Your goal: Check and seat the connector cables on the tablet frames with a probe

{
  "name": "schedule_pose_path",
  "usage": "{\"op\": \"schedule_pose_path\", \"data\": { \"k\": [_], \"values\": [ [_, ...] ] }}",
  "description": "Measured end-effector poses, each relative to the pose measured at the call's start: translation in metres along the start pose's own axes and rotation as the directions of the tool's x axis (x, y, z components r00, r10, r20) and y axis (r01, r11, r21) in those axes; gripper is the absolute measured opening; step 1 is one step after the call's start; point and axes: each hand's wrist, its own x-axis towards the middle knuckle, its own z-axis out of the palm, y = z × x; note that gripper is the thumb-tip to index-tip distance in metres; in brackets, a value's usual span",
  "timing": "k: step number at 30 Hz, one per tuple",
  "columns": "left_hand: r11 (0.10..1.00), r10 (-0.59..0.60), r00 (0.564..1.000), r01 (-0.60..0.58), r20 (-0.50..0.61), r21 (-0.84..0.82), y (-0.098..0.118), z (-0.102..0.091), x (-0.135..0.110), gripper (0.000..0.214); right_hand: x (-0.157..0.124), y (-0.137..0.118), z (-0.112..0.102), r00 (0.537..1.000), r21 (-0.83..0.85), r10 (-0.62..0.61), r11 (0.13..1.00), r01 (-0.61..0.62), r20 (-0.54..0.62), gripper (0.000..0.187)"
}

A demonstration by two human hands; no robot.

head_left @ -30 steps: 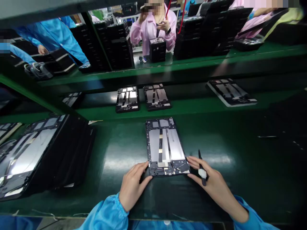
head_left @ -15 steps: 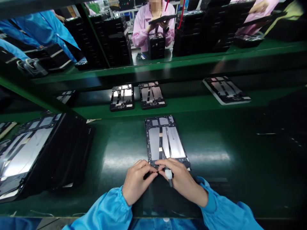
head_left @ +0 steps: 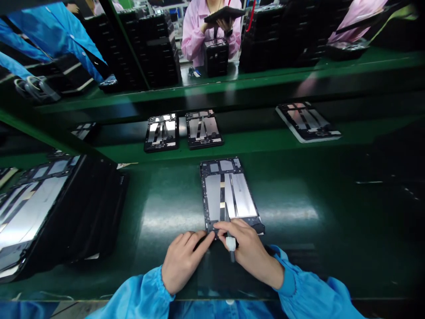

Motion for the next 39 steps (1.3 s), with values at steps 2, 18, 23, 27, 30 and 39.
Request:
{"op": "schedule_pose_path", "data": {
  "k": [2,18,23,27,30,39],
  "values": [
    [0.996,-0.048,0.999,0.047,-0.024,-0.069,-0.002,0.002,-0.002,0.033,0.0,0.0,0.0,1.0,0.014,0.004,1.0,-0.004,0.0,0.032],
    [0.996,0.0,0.997,-0.006,-0.072,-0.088,-0.003,0.006,-0.003,0.028,0.002,0.001,-0.005,0.999,0.077,-0.004,0.997,0.002,0.033,0.035],
    [0.997,0.054,0.994,-0.059,-0.097,-0.054,-0.003,0.005,-0.001,0.032,0.001,0.004,-0.002,1.0,0.078,-0.002,0.997,0.001,0.024,0.035],
    [0.995,0.012,0.995,-0.021,-0.095,-0.095,-0.005,0.006,-0.001,0.03,0.001,0.003,-0.003,1.0,0.077,-0.014,0.997,0.013,0.015,0.035],
    [0.997,0.055,0.996,-0.058,-0.067,-0.05,-0.006,0.006,0.0,0.032,0.001,0.003,-0.003,1.0,0.084,-0.016,0.996,0.014,0.022,0.036],
    [0.98,0.025,0.997,-0.039,-0.074,-0.195,-0.014,0.006,0.006,0.027,0.0,0.005,-0.005,0.998,0.099,0.026,0.995,-0.03,0.049,0.036]
  ]
}}
